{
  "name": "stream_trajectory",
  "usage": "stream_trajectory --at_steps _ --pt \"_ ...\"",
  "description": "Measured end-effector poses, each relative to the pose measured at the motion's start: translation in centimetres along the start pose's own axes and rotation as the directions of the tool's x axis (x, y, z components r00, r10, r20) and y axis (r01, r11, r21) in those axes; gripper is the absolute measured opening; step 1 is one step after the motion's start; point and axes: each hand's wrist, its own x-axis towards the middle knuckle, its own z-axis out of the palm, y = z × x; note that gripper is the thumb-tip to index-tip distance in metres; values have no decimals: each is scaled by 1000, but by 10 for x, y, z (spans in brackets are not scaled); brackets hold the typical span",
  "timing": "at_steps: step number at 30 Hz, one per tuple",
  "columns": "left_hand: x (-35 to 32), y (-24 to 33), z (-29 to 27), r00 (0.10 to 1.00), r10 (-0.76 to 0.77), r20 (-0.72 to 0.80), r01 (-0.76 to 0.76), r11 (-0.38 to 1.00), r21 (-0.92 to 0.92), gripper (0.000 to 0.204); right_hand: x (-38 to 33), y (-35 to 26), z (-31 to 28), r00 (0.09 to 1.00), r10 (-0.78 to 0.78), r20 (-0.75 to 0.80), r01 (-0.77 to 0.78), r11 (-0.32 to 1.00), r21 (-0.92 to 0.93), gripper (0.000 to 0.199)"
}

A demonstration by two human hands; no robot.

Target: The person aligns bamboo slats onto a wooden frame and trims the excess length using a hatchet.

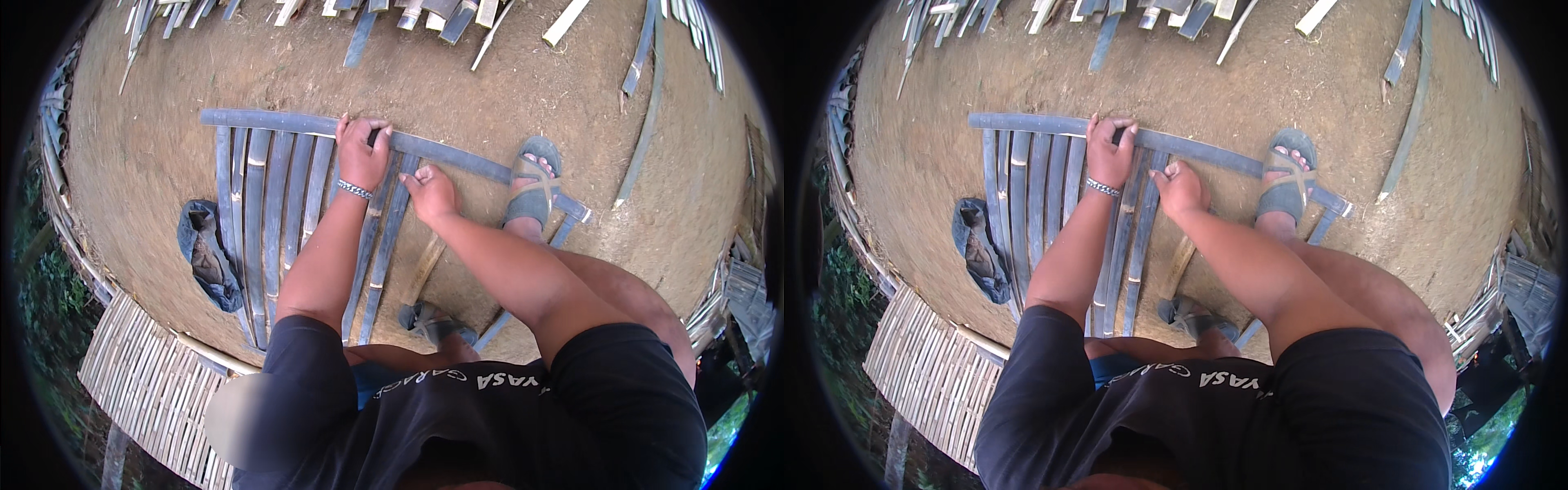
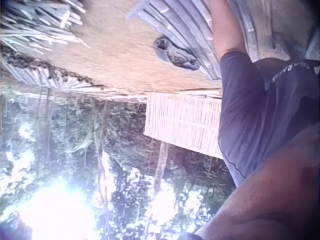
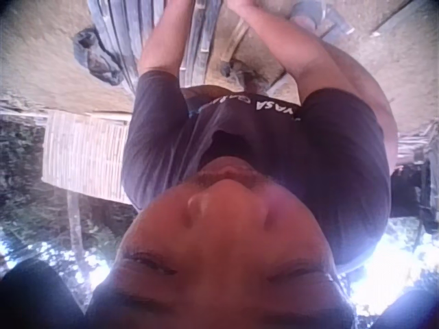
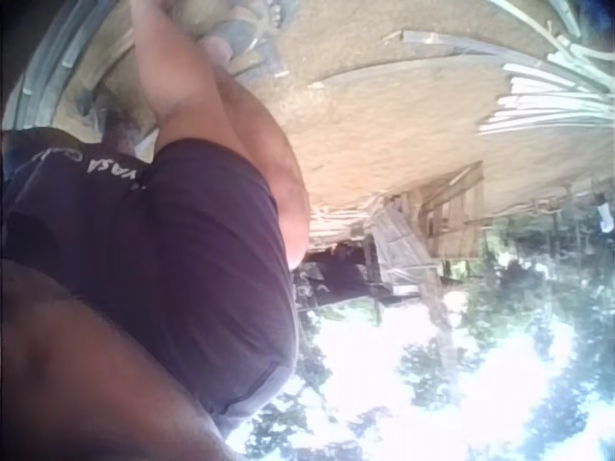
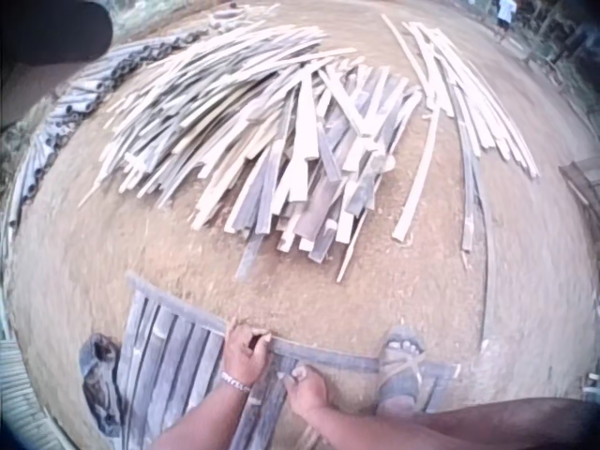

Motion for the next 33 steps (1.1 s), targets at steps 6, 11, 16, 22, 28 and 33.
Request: stream_trajectory --at_steps 6,11,16,22,28,33 --pt "3 0 5 1000 -5 27 3 997 78 4 6 3 5 997 -47 -65 52 996 76 40" --pt "4 2 4 999 -17 50 14 997 76 6 6 4 2 998 -49 -46 53 995 82 39" --pt "5 3 0 992 -45 115 36 996 83 8 2 0 -3 999 -45 -25 47 996 81 38" --pt "6 4 -7 981 -48 188 34 996 78 10 2 0 -3 999 -47 -18 49 996 72 38" --pt "0 14 -5 978 101 182 -113 992 57 8 -1 -6 -7 999 -35 -22 35 999 36 38" --pt "-12 14 9 977 99 187 -116 990 82 5 1 -2 -2 995 -74 -62 76 997 23 36"
